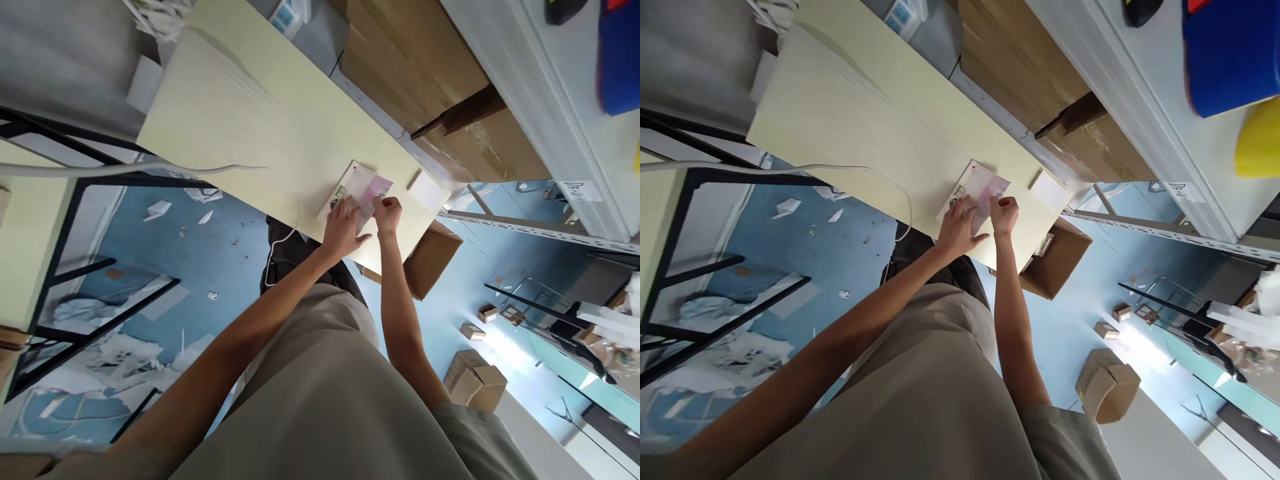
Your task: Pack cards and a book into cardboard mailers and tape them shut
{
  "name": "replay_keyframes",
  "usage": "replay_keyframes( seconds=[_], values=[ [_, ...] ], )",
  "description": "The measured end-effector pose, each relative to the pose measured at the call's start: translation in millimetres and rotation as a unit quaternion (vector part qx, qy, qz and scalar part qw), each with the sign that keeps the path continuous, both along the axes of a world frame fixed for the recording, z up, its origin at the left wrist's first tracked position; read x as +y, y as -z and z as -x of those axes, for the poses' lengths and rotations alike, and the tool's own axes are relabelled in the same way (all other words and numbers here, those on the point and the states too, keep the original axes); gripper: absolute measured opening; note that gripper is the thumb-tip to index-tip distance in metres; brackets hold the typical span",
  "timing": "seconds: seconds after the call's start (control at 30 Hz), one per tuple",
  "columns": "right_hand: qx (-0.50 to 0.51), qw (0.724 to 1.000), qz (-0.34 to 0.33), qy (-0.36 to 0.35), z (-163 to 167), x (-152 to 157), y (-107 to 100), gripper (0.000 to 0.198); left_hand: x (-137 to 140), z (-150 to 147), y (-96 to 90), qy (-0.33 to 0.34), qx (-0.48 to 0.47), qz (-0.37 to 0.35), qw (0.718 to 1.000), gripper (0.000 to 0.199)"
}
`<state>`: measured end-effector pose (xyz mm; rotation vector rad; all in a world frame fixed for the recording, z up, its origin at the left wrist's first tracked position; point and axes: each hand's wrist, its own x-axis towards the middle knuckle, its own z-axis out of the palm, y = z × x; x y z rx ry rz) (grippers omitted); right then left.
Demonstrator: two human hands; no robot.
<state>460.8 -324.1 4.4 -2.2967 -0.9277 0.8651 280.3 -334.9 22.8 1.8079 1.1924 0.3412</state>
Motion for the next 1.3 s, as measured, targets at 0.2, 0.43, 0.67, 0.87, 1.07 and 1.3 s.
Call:
replay_keyframes(
  seconds=[0.2,0.43,0.67,0.87,1.07,1.3],
  values=[
    [-0.114,0.986,0.013,-0.122,6,7,-58,0.043,-14,-2,0.9,0.015,-0.042,0.046,0.998,0.08],
    [-0.093,0.852,0.016,-0.515,-26,60,-94,0.059,1,17,-1.1,-0.031,-0.109,0.056,0.992,0.065],
    [-0.029,0.884,0.038,-0.465,-42,153,-97,0.012,14,50,-17.5,-0.205,-0.171,0.151,0.952,0.039],
    [-0.096,0.83,0.04,-0.548,7,210,-86,0.036,26,78,-2.5,-0.327,-0.17,0.202,0.907,0.032],
    [-0.141,0.809,0.058,-0.568,63,234,-42,0.047,46,93,25.3,-0.306,0.03,0.2,0.93,0.021],
    [-0.239,0.802,0.195,-0.512,126,230,-34,0.046,65,129,2.5,-0.054,0.257,0.183,0.948,0.042]
  ],
)
